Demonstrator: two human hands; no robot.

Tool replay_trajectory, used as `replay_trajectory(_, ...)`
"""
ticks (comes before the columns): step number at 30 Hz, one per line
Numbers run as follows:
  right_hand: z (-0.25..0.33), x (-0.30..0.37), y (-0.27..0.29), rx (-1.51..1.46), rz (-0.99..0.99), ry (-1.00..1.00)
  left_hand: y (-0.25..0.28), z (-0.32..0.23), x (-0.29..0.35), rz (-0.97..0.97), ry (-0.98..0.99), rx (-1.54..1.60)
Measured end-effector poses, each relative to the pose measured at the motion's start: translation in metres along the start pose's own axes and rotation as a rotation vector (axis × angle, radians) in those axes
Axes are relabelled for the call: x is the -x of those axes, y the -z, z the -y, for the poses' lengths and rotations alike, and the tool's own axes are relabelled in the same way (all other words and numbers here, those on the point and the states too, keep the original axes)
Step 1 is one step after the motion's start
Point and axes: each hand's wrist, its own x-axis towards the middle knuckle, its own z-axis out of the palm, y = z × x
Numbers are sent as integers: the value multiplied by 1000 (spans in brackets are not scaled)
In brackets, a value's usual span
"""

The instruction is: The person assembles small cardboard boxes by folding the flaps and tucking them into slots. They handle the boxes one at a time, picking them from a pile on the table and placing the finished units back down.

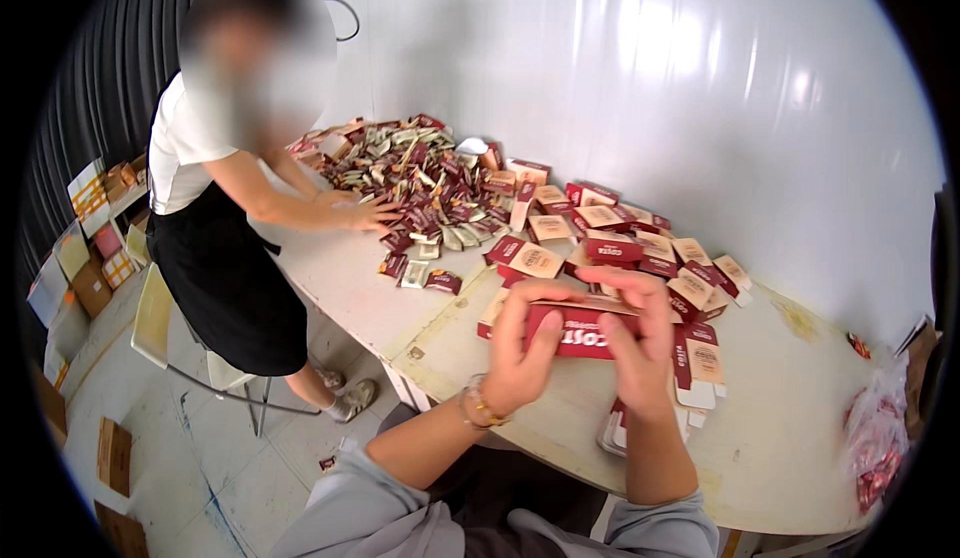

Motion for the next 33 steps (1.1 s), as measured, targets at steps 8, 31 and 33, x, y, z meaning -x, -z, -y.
replay_trajectory(8,32,15,20,-146,143,111,-8,-52,26,228,-188,-240)
replay_trajectory(31,54,17,146,294,-635,98,-19,165,-90,150,179,-751)
replay_trajectory(33,53,21,153,320,-648,85,-29,181,-82,191,185,-692)
